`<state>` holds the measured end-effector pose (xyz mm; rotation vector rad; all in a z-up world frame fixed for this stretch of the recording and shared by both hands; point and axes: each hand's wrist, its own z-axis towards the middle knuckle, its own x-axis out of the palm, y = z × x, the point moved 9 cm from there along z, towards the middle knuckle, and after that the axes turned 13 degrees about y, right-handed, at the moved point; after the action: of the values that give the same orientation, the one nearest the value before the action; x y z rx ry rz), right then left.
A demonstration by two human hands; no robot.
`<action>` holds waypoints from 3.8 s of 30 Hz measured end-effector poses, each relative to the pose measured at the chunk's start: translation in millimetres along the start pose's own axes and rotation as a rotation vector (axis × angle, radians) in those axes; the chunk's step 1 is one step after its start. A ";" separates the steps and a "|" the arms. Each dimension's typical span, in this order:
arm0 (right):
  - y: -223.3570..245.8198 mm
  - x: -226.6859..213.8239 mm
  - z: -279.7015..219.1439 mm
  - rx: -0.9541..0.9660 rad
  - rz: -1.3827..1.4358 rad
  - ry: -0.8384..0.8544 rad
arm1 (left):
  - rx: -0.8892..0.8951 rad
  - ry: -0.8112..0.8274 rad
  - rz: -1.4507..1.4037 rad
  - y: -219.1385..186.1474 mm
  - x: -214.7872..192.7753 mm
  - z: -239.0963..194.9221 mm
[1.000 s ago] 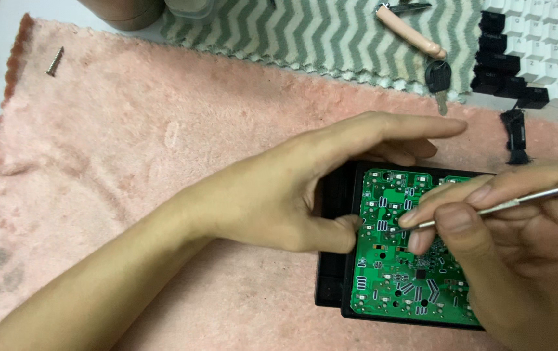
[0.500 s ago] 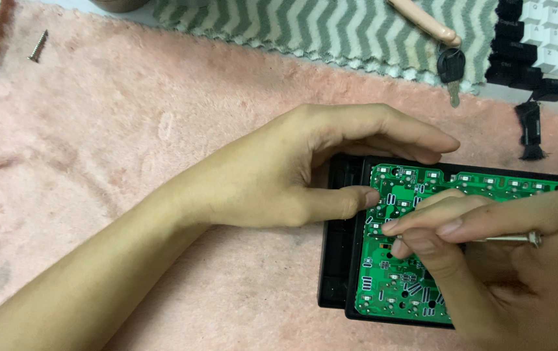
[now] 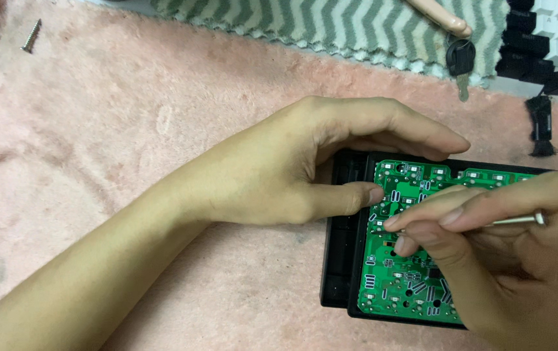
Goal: The person uses a small metal tool to scrape and clean specific areas on the green circuit board of a disassembled keyboard. They repeatedly rub the tool across the board's surface, focusing on different sections throughout the clip.
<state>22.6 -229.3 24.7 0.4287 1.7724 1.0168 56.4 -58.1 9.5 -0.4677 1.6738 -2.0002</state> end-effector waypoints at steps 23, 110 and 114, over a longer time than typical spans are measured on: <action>-10.7 0.0 7.6 0.133 -0.094 0.082 | -0.006 0.013 -0.023 -2.3 1.4 -0.4; 10.2 11.5 -38.7 -0.250 -0.507 0.011 | -0.042 0.013 -0.005 -1.5 -1.1 -0.4; 5.6 12.6 -38.9 -0.234 -0.517 0.014 | -0.058 0.014 -0.009 -0.9 -1.2 0.0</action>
<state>-18.2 -234.5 27.2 -0.1802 1.6299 0.8369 57.2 -57.3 10.4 -0.4836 1.7448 -1.9707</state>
